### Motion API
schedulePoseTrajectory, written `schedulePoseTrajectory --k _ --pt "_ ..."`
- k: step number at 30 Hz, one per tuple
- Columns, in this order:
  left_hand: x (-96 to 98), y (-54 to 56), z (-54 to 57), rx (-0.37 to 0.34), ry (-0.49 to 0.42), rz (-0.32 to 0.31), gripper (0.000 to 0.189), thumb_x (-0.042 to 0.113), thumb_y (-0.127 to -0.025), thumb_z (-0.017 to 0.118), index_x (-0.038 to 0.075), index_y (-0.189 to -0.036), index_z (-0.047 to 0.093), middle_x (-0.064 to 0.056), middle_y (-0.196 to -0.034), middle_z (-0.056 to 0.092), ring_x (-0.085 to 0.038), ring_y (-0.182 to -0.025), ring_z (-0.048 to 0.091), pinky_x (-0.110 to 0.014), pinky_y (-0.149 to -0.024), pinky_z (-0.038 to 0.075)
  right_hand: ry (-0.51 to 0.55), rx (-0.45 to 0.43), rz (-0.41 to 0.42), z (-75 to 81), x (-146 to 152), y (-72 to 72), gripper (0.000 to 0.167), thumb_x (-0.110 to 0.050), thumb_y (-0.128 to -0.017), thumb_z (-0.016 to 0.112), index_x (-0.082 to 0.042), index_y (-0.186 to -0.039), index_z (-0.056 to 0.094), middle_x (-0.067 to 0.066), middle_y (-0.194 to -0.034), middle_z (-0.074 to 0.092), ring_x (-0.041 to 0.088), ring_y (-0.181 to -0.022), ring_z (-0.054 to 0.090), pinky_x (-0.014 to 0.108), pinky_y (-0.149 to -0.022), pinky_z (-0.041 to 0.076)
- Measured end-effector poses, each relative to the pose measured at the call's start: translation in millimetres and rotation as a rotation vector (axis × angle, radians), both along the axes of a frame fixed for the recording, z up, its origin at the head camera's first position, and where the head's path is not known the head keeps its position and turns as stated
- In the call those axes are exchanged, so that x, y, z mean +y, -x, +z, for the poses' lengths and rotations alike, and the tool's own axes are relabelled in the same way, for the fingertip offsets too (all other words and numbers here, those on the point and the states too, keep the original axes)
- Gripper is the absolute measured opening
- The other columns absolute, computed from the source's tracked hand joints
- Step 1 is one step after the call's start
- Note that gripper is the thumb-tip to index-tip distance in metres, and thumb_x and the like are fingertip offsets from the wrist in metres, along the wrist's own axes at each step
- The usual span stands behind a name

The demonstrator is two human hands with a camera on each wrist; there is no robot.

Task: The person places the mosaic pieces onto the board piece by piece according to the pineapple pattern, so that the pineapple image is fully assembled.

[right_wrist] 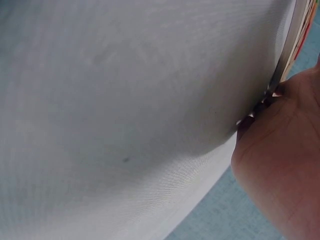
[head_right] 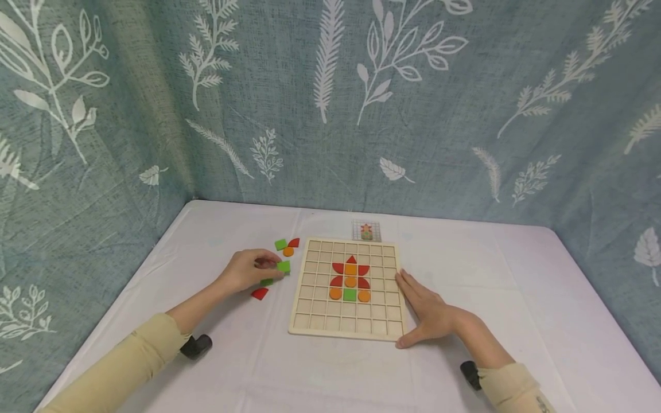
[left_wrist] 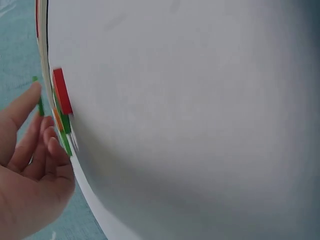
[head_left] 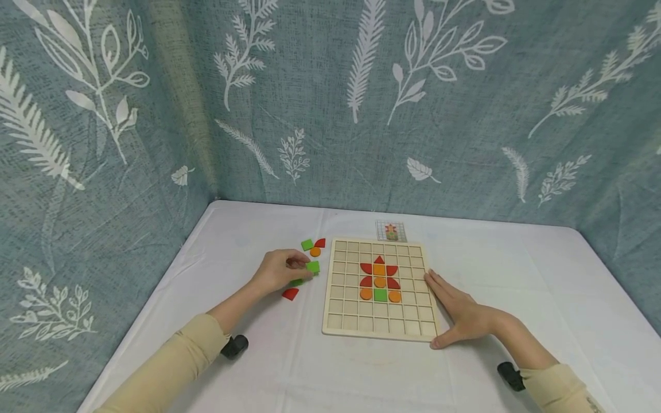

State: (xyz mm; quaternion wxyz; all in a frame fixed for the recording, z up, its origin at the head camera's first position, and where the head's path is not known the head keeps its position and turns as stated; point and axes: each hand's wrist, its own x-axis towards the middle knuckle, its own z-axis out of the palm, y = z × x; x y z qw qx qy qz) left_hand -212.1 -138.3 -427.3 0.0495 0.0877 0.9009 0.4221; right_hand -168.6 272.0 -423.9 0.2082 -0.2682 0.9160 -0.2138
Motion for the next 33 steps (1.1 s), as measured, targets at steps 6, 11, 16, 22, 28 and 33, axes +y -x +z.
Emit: schedulePoseTrajectory --k 6,11,16,22,28,33 --pt "15.5 -12.6 4.7 0.012 -0.059 -0.053 0.028 0.019 -0.079 0.082 0.006 -0.102 0.073 0.000 -0.086 0.066 -0.015 -0.080 0.059 -0.028 -0.064 0.049 -0.001 -0.003 -0.002 -1.2 0.5 -0.2 0.134 -0.061 -0.067 0.080 -0.002 -0.155 -0.003 0.022 -0.160 -0.006 0.045 -0.145 0.002 0.071 -0.104 0.018" --pt "34.6 -22.3 4.8 -0.003 -0.072 -0.127 0.028 0.021 -0.077 0.084 0.009 -0.100 0.075 0.004 -0.081 0.064 -0.014 -0.076 0.057 -0.027 -0.062 0.047 0.000 -0.004 0.001 -0.1 0.3 0.0 0.134 -0.060 -0.068 0.080 -0.002 -0.155 -0.003 0.023 -0.160 -0.006 0.045 -0.144 0.002 0.072 -0.103 0.018" --pt "54.0 -30.8 4.0 0.015 -0.065 -0.242 0.025 0.019 -0.077 0.084 0.008 -0.098 0.075 0.006 -0.078 0.063 -0.011 -0.073 0.055 -0.024 -0.064 0.046 0.003 -0.003 0.003 -0.6 0.5 -0.2 0.134 -0.059 -0.068 0.081 -0.001 -0.154 -0.003 0.024 -0.159 -0.006 0.047 -0.144 0.002 0.073 -0.102 0.018" --pt "72.9 -37.5 4.5 0.024 -0.032 -0.306 0.024 0.021 -0.078 0.083 0.009 -0.097 0.074 0.005 -0.082 0.065 -0.009 -0.073 0.054 -0.024 -0.065 0.046 0.004 -0.003 0.006 -2.1 1.9 0.7 0.134 -0.061 -0.068 0.080 -0.001 -0.154 -0.003 0.023 -0.160 -0.007 0.046 -0.144 0.002 0.072 -0.103 0.018" --pt "84.0 -40.7 0.0 0.062 -0.011 -0.330 0.020 0.017 -0.077 0.084 0.008 -0.092 0.075 0.007 -0.079 0.063 -0.007 -0.070 0.052 -0.022 -0.063 0.045 0.009 0.000 0.008 -2.6 3.4 1.7 0.134 -0.062 -0.067 0.080 -0.001 -0.154 -0.002 0.023 -0.160 -0.006 0.046 -0.144 0.003 0.072 -0.102 0.018" --pt "90.1 -43.4 -2.3 0.091 0.007 -0.325 0.021 0.014 -0.076 0.084 0.006 -0.092 0.074 0.006 -0.078 0.062 -0.007 -0.069 0.051 -0.022 -0.063 0.044 0.017 0.000 0.014 -3.2 4.1 2.2 0.134 -0.061 -0.067 0.080 -0.001 -0.154 -0.002 0.023 -0.160 -0.006 0.046 -0.144 0.003 0.072 -0.103 0.018"
